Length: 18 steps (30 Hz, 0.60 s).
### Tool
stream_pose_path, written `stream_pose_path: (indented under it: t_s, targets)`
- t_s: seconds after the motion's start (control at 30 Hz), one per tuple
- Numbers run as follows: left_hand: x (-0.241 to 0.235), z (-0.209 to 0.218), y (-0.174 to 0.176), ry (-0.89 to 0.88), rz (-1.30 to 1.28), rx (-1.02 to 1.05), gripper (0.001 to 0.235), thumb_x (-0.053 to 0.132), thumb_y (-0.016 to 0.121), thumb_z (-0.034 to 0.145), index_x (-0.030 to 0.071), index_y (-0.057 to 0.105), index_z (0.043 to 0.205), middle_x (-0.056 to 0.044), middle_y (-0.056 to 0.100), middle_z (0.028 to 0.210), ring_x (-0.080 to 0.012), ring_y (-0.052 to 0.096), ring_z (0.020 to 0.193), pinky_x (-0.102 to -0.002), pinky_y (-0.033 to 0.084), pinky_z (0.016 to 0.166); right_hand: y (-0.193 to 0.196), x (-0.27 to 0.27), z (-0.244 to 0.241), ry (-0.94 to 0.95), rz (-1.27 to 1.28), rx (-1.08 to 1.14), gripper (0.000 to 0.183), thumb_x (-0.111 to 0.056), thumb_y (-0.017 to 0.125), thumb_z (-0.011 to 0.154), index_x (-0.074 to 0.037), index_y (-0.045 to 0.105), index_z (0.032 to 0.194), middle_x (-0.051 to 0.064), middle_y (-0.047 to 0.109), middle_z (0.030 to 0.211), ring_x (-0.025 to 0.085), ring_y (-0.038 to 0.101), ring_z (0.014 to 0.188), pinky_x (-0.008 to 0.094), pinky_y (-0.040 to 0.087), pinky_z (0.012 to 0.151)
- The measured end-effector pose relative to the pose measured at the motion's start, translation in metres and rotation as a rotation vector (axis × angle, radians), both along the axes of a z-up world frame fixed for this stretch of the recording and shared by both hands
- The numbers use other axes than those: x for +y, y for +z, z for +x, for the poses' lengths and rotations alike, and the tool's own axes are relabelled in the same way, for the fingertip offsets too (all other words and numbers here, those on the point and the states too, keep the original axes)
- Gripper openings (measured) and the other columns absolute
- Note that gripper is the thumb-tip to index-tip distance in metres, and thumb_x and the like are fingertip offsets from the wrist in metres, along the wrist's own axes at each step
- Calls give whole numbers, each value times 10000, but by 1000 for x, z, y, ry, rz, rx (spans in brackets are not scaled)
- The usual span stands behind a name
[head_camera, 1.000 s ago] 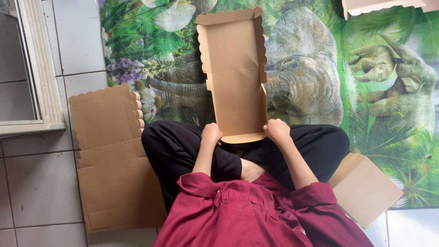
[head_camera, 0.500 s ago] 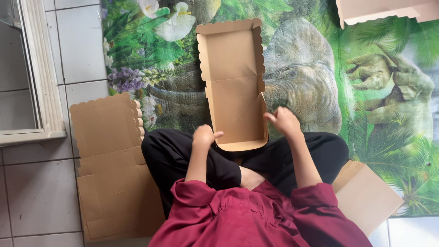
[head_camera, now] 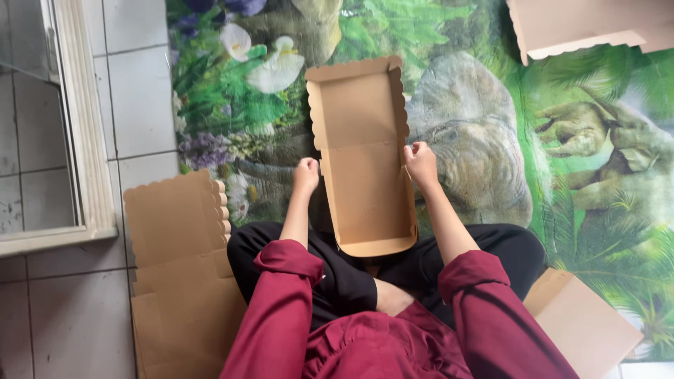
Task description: The person assembles a flat-pack cardboard box by folding the side flaps and securing them with small tabs. They then fold the top flaps inward to close the box.
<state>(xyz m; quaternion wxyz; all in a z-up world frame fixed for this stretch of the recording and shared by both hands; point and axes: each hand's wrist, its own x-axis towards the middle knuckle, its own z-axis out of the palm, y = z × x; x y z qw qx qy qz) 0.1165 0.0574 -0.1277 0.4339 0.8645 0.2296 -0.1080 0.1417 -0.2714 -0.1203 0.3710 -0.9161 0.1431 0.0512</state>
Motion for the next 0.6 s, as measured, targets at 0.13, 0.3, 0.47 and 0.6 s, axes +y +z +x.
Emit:
stream_pose_path:
  t_s: [0.13, 0.3, 0.47, 0.6]
  targets:
    - [-12, 13, -13, -64, -47, 74, 428, 421, 601, 865, 154, 627, 1199, -105, 684, 1086, -281, 631, 1063, -395, 545, 851, -25, -4, 24, 28, -19, 246, 421, -481, 626, 825, -163, 665, 1097, 89, 684, 1007, 308, 624, 1045, 451, 493, 899]
    - [-13, 20, -31, 34, -122, -23, 350, 100, 580, 798, 160, 685, 1126, -146, 688, 1050, -301, 661, 973, -396, 586, 758, -32, -14, 28, 65, 68, 202, 340, -229, 584, 789, -280, 675, 1113, 5, 705, 969, 268, 649, 972, 438, 530, 842]
    - [-15, 0, -3, 89, -292, -23, 316, 52, 597, 866, 138, 660, 1164, -166, 672, 1075, -272, 657, 981, -363, 583, 758, 41, -7, -6, -29, 301, 168, 337, -74, 536, 823, -156, 661, 1126, 126, 693, 963, 280, 672, 811, 372, 599, 614]
    - [-12, -17, -10, 89, -190, 12, 308, 142, 643, 836, 199, 682, 1136, -116, 690, 1061, -248, 654, 1010, -366, 559, 829, 57, -2, -20, -109, 418, 202, 306, -105, 562, 796, -129, 671, 1081, 120, 693, 965, 223, 660, 858, 343, 609, 681]
